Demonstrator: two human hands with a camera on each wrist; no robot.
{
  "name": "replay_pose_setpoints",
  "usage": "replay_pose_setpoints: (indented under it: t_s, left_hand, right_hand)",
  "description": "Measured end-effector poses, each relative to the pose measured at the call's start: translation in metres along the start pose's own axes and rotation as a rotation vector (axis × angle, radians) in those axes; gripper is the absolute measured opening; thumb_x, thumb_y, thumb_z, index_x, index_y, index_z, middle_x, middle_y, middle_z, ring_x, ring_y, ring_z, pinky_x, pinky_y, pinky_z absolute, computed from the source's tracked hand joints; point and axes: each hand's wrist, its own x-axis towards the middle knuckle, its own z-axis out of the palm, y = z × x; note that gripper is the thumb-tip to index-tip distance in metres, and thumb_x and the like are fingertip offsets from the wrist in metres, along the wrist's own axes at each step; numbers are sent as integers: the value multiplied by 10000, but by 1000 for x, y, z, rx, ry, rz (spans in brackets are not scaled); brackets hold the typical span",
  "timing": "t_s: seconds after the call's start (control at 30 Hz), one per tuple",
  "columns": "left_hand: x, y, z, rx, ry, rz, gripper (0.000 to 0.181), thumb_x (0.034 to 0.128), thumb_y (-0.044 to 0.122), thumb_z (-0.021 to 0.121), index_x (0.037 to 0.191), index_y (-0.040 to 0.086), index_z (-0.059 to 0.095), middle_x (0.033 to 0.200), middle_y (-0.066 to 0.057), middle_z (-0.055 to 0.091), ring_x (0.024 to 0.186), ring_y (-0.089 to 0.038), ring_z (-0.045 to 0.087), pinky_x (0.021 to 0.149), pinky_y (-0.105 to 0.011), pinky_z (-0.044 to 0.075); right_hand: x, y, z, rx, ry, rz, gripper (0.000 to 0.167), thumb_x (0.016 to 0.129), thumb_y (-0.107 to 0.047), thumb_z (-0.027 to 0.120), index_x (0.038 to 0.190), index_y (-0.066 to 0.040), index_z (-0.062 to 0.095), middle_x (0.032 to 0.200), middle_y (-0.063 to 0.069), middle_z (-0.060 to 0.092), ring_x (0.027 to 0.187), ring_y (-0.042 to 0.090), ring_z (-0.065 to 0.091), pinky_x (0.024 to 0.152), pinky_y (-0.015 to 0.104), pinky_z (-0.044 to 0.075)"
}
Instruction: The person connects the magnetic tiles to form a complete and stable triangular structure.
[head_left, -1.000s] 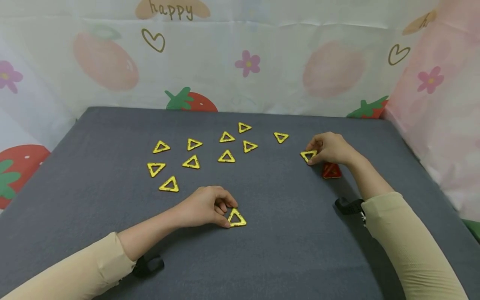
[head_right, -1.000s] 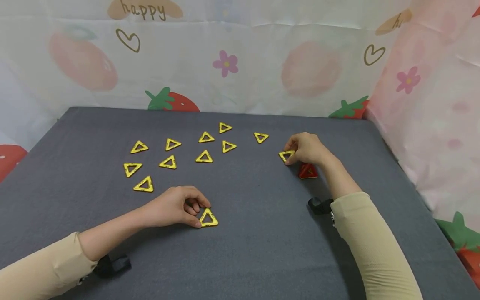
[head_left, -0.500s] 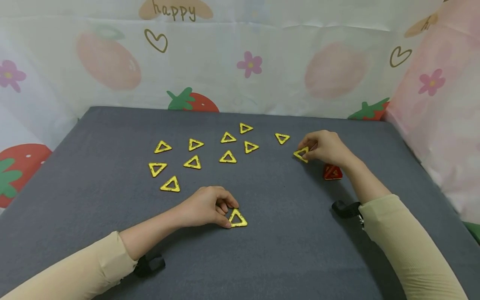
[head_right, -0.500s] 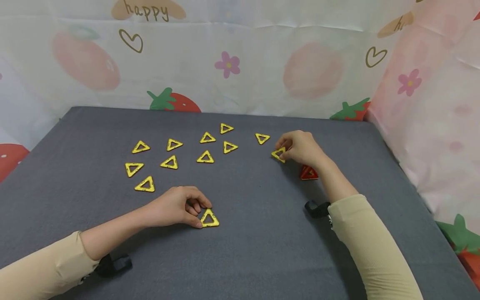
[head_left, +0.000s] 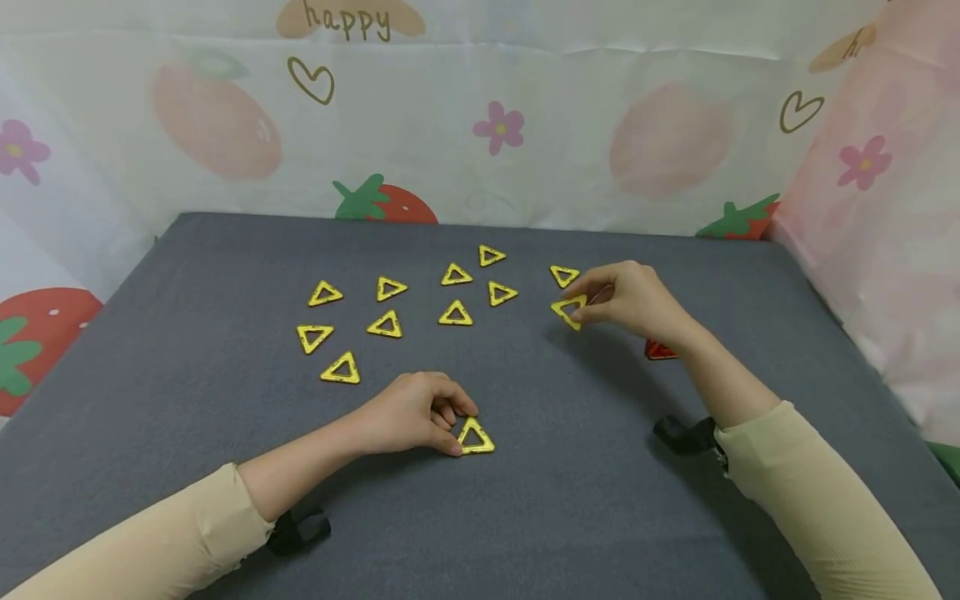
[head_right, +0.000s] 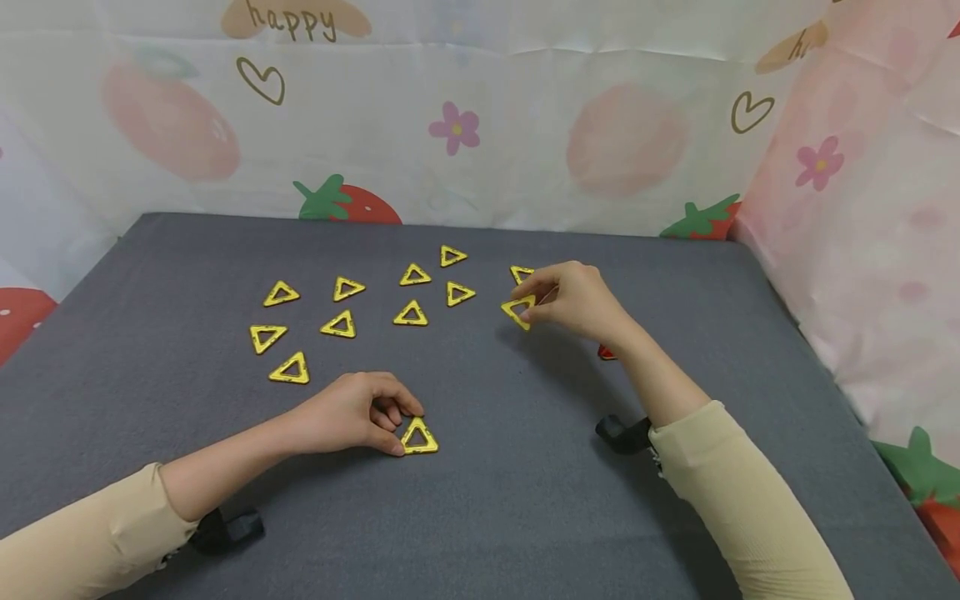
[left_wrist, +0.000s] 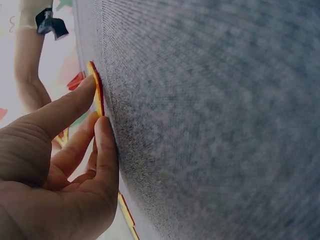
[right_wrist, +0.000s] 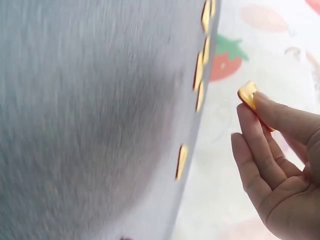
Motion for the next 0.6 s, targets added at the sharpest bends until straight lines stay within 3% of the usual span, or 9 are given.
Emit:
replay_pose_setpoints:
  t_s: [0.3,0.6]
  left_hand:
    - [0,1,0,14,5,-6,391,743,110,859,1109,83,725,1004,-54,638,843,-62,598,720,-174,539]
    - [0,3,-1,16,2,-27,386,741,109,861,1103,91,730,1015,-50,649,844,-65,602,720,-172,534]
  right_hand:
    - [-16,-23,21,106,-124,-7,267,842,-191,788,1108,-193,758,1105,66,763,932,144,737,805,300,584]
    - [-24,-39,41,126,-177,-7,284,829,-204,798,1111,-181,766,1079,37,774,939,134,747,783,307,594]
